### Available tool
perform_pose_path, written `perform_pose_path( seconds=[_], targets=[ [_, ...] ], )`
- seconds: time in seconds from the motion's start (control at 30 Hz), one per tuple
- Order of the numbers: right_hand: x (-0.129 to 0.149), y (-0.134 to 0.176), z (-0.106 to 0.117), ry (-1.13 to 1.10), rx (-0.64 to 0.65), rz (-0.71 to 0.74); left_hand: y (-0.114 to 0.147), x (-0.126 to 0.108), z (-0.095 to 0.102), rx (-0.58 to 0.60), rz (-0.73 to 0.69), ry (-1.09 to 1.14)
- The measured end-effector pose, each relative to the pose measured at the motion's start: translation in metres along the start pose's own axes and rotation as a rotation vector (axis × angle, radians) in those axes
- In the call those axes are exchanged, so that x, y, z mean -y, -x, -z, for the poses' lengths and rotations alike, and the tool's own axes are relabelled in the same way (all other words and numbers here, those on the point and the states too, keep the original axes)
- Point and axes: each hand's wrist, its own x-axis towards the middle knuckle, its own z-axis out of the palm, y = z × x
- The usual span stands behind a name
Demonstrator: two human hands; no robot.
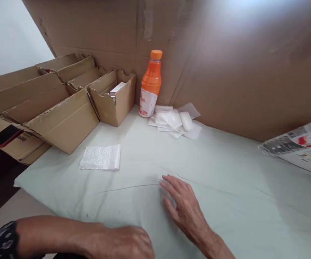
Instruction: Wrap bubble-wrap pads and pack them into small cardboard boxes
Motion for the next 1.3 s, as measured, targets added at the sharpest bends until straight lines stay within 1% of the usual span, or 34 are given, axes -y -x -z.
perform_pose_path(
  seconds=[0.03,0.1,0.13,0.17,0.2,0.23,0.3,0.37,0.43,0.5,0.57,0.63,0.73,0.8,0.83,0.9,0.97,1.0,1.03,1.1,1.13,1.2,1.27,1.3],
  targets=[
    [0.006,-0.028,0.007,-0.030,-0.007,-0.015,0.017,-0.002,0.016,-0.113,0.128,0.020],
    [0.020,-0.091,0.018,-0.103,-0.019,-0.061,0.049,-0.004,0.044,-0.427,0.425,-0.038],
    [0.028,-0.126,0.021,-0.146,0.001,-0.068,0.063,-0.002,0.054,-0.587,0.550,-0.090],
    [0.035,-0.161,0.022,-0.169,0.012,-0.061,0.076,0.002,0.061,-0.722,0.635,-0.142],
    [0.042,-0.196,0.021,-0.174,0.018,-0.036,0.087,0.007,0.064,-0.831,0.679,-0.185],
    [0.048,-0.230,0.017,-0.165,0.023,-0.012,0.095,0.012,0.065,-0.909,0.689,-0.220],
    [0.057,-0.291,0.003,-0.128,0.018,0.027,0.106,0.024,0.062,-0.985,0.647,-0.268],
    [0.063,-0.339,-0.015,-0.098,0.037,0.029,0.108,0.031,0.057,-1.007,0.610,-0.289],
    [0.068,-0.367,-0.029,-0.063,0.069,-0.025,0.106,0.032,0.055,-1.014,0.601,-0.306],
    [0.070,-0.373,-0.034,-0.027,0.087,-0.084,0.103,0.029,0.056,-1.028,0.580,-0.321],
    [0.067,-0.362,-0.028,-0.010,0.094,-0.090,0.103,0.026,0.058,-1.078,0.556,-0.331],
    [0.057,-0.336,-0.009,-0.019,0.115,-0.070,0.106,0.025,0.060,-1.162,0.554,-0.348],
    [0.030,-0.281,0.035,-0.090,0.160,-0.106,0.112,0.027,0.060,-1.288,0.595,-0.395],
    [0.007,-0.239,0.065,-0.157,0.143,-0.196,0.116,0.026,0.059,-1.339,0.631,-0.428],
    [-0.005,-0.216,0.078,-0.188,0.098,-0.262,0.117,0.025,0.059,-1.348,0.654,-0.439],
    [-0.026,-0.170,0.098,-0.257,-0.057,-0.417,0.117,0.019,0.059,-1.334,0.720,-0.438],
    [-0.041,-0.123,0.107,-0.344,-0.230,-0.557,0.113,0.013,0.063,-1.292,0.781,-0.415],
    [-0.046,-0.100,0.108,-0.388,-0.284,-0.608,0.109,0.011,0.067,-1.272,0.798,-0.403],
    [-0.049,-0.079,0.106,-0.429,-0.298,-0.644,0.104,0.011,0.071,-1.254,0.804,-0.388],
    [-0.049,-0.045,0.094,-0.491,-0.248,-0.672,0.089,0.017,0.083,-1.216,0.811,-0.326],
    [-0.047,-0.033,0.086,-0.519,-0.215,-0.667,0.079,0.022,0.089,-1.198,0.812,-0.272],
    [-0.041,-0.019,0.066,-0.580,-0.185,-0.646,0.059,0.036,0.097,-1.156,0.796,-0.116],
    [-0.034,-0.015,0.045,-0.656,-0.225,-0.652,0.042,0.050,0.100,-1.123,0.764,0.033],
    [-0.031,-0.017,0.036,-0.695,-0.245,-0.661,0.037,0.055,0.098,-1.128,0.754,0.088]
  ],
)
